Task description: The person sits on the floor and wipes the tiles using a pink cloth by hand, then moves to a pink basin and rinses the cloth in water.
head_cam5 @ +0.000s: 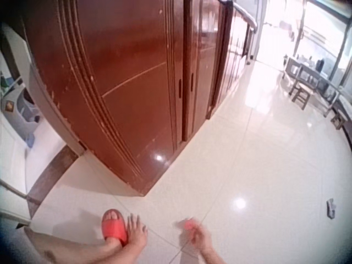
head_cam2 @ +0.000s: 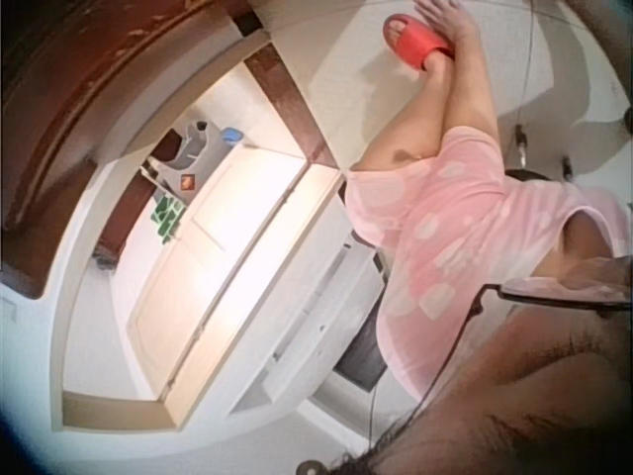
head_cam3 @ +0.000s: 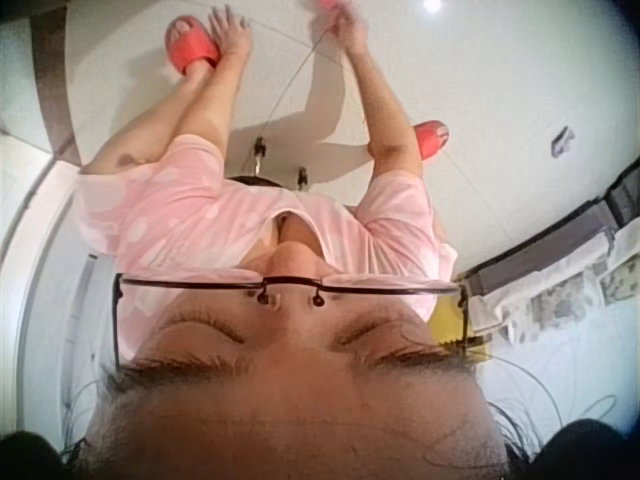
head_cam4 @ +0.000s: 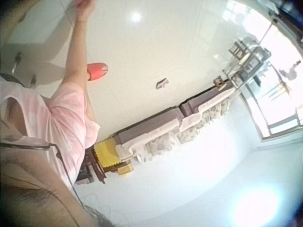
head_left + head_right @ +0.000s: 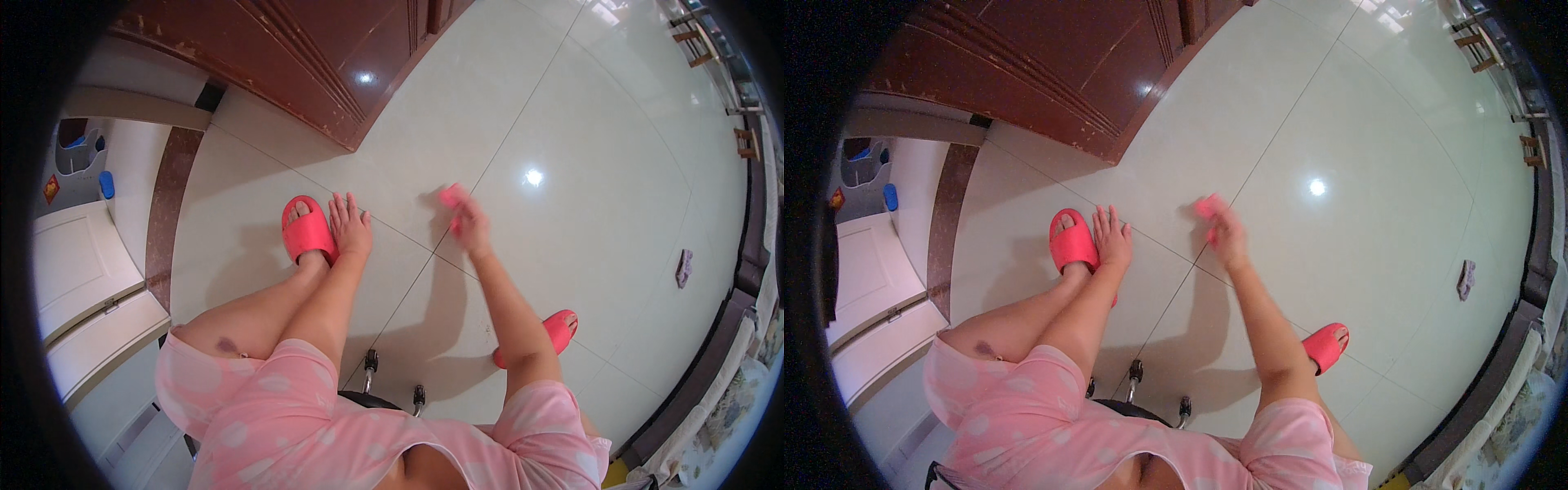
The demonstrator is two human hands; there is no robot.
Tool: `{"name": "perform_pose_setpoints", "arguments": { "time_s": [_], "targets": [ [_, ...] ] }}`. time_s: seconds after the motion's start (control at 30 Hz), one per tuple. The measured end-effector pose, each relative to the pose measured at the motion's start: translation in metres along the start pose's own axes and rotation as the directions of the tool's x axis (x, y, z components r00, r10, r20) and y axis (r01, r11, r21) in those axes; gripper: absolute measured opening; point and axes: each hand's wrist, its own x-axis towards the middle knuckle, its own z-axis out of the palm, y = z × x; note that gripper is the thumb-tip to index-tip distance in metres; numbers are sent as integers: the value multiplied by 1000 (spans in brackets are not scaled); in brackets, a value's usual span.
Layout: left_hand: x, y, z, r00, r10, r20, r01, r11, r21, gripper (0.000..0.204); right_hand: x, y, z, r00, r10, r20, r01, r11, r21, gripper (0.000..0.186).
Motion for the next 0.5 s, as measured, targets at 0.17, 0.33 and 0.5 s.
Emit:
{"name": "perform_pose_setpoints", "arguments": {
  "time_s": [0.17, 0.33, 0.5],
  "targets": [
    [0, 3, -7, 997, -9, 78, 9, 1000, -2, 68, 60, -47, -39, 909, -392, -139, 308, 859, -409, 27],
    [-1, 10, -9, 997, -3, 71, 3, 1000, 4, 69, 74, -30, -44, 636, -699, 327, 572, 142, -808, 43],
    [-3, -5, -14, 998, -29, 48, 27, 999, 26, 69, 10, 17, 4, 630, -574, 523, 662, 44, -748, 38]
  ]
}}
